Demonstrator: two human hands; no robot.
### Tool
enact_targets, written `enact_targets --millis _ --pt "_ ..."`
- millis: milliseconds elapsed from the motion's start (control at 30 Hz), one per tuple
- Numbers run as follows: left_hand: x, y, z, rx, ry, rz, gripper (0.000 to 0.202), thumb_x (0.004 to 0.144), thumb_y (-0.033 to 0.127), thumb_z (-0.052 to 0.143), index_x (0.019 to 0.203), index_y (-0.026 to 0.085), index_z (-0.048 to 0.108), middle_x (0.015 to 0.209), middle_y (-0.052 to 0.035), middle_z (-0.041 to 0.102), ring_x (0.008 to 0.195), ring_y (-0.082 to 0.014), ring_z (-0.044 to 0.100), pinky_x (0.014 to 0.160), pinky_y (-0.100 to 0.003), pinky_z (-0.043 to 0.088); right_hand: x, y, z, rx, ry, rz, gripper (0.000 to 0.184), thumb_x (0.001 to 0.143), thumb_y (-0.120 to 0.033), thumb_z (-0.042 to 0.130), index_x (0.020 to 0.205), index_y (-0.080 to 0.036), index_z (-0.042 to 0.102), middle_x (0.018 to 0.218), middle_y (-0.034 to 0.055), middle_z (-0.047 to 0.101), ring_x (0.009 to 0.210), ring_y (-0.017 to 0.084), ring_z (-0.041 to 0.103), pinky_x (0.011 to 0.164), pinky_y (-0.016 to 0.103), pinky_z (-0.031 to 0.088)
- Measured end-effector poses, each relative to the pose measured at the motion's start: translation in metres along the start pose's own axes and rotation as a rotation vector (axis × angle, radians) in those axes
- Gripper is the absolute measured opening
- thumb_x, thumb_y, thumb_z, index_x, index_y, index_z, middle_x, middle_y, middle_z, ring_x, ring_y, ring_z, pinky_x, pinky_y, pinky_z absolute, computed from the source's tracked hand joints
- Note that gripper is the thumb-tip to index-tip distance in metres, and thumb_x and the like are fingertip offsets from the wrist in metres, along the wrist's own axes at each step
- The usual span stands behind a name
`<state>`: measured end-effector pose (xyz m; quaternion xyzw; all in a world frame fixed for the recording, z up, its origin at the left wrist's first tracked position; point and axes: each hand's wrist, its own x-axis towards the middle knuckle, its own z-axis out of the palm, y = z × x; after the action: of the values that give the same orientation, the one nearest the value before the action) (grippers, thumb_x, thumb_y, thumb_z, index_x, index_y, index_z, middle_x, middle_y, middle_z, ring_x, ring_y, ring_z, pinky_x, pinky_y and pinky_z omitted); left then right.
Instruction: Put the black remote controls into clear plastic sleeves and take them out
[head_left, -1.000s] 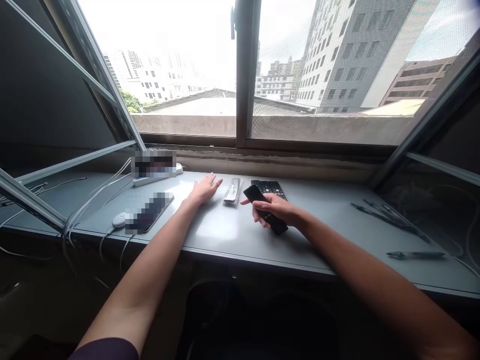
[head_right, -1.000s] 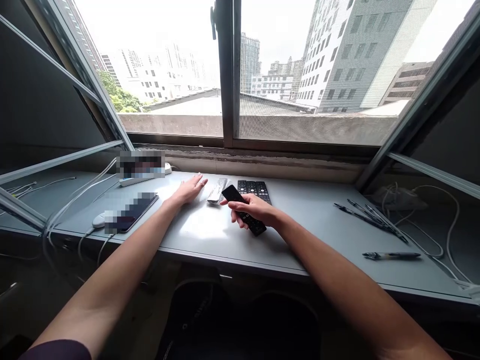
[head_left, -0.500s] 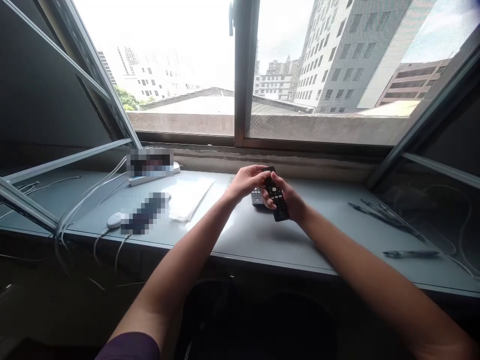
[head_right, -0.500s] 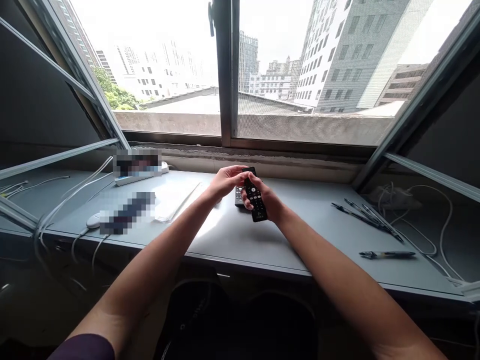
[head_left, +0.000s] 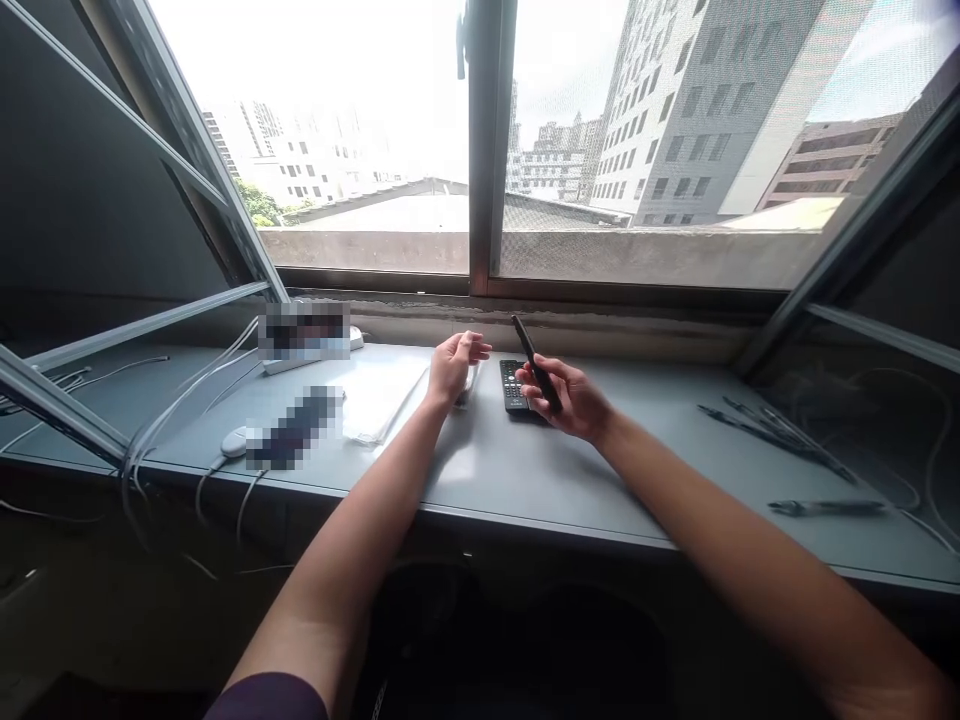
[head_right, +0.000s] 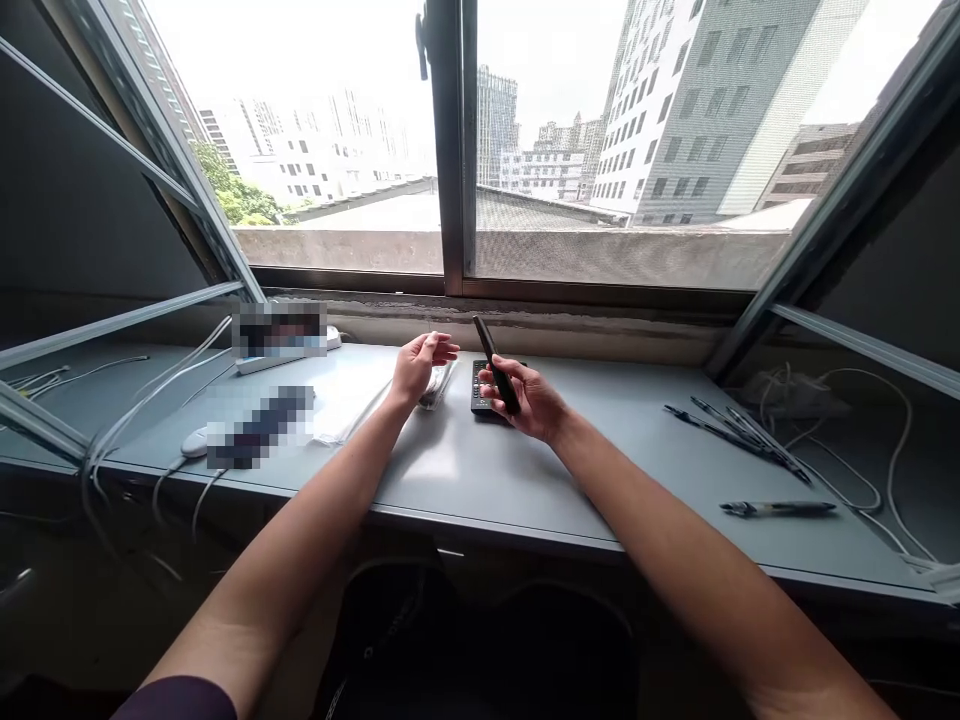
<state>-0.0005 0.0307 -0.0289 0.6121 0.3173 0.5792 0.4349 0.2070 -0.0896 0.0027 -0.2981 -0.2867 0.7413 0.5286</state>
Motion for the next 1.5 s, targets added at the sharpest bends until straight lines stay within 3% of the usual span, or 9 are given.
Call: enact_targets --millis 200,367,533,700,800,933,1067,1300,1500 --pt "-0.007 0.008 0.0 0.283 -0.001 0.123 0.037 0.111 0.044 0.049 0.103 0.02 0.075 0.089 -0.0067 0.082 0.076 -0.0185 0.078 0.074 -0.03 0.058 0.001 0.0 0.003 -0.06 0.0 -0.042 0.022 0.111 -0.033 0.056 0.12 -0.018 0.069 0.116 0.0163 0.08 0.073 0.019 0.072 0.047 0.024 0.059" --pt "-0.013 0.009 0.0 0.54 -0.091 0.307 0.03 0.112 0.035 0.048 0.105 0.022 0.075 0.088 -0.0019 0.082 0.076 -0.0174 0.076 0.079 -0.03 0.056 0.004 0.002 0.0 -0.042 -0.092 -0.072 0.039 0.115 -0.043 0.039 0.116 -0.018 0.068 0.101 0.0148 0.078 0.058 0.017 0.06 0.037 0.024 0.048" --pt "-0.014 0.008 -0.001 0.569 -0.095 0.325 0.032 0.113 0.035 0.047 0.106 0.022 0.075 0.088 -0.0014 0.082 0.076 -0.0172 0.076 0.08 -0.03 0.056 0.006 0.003 -0.002 -0.023 -0.105 -0.014 0.036 0.111 -0.038 0.046 0.121 -0.014 0.071 0.086 0.0086 0.07 0.056 0.016 0.056 0.039 0.025 0.048" --pt "-0.014 0.008 -0.002 0.566 -0.097 0.311 0.032 0.113 0.037 0.047 0.105 0.023 0.075 0.086 -0.001 0.081 0.075 -0.0173 0.076 0.077 -0.029 0.056 0.008 0.007 -0.002 -0.043 -0.017 -0.104 0.02 0.103 -0.024 0.058 0.114 -0.017 0.073 0.096 0.0091 0.076 0.078 0.02 0.071 0.065 0.03 0.065" --pt "-0.014 0.007 -0.002 0.59 -0.101 0.299 0.032 0.112 0.037 0.047 0.105 0.023 0.075 0.087 -0.0011 0.082 0.075 -0.0175 0.076 0.078 -0.029 0.056 0.008 0.01 -0.004 -0.188 -0.062 -0.177 0.025 0.093 -0.012 0.071 0.117 -0.021 0.074 0.109 0.0079 0.08 0.09 0.02 0.075 0.082 0.035 0.067" --pt "-0.014 0.007 -0.001 0.614 -0.11 0.285 0.033 0.112 0.038 0.047 0.106 0.023 0.076 0.088 -0.0014 0.083 0.076 -0.0181 0.076 0.081 -0.03 0.056 0.009 0.013 -0.007 -0.323 -0.074 -0.227 0.033 0.085 -0.02 0.09 0.114 -0.02 0.074 0.109 0.009 0.082 0.095 0.023 0.078 0.092 0.041 0.066" --pt "-0.015 0.008 0.0 0.596 -0.113 0.288 0.034 0.112 0.038 0.047 0.105 0.024 0.076 0.088 -0.0017 0.083 0.076 -0.0189 0.076 0.08 -0.031 0.055 0.007 0.016 -0.003 -0.48 -0.065 -0.428 0.044 0.076 -0.028 0.101 0.11 -0.022 0.073 0.11 0.0063 0.082 0.108 0.025 0.078 0.101 0.042 0.063" --pt "-0.016 0.006 0.0 0.605 -0.128 0.29 0.032 0.111 0.034 0.047 0.104 0.024 0.077 0.087 -0.0021 0.082 0.078 -0.0199 0.076 0.081 -0.03 0.056 -0.007 0.021 0.01 -0.842 -0.085 -0.761 0.024 0.085 -0.006 0.082 0.093 -0.028 0.075 0.142 0.008 0.072 0.154 0.032 0.051 0.123 0.056 0.049" --pt "-0.016 0.005 0.0 0.621 -0.136 0.285 0.031 0.11 0.034 0.048 0.105 0.024 0.077 0.089 -0.002 0.083 0.079 -0.0198 0.077 0.083 -0.03 0.056 -0.005 0.021 0.006 -0.915 -0.063 -0.859 0.026 0.089 -0.005 0.075 0.099 -0.029 0.076 0.14 0.0065 0.073 0.156 0.03 0.049 0.129 0.055 0.04"
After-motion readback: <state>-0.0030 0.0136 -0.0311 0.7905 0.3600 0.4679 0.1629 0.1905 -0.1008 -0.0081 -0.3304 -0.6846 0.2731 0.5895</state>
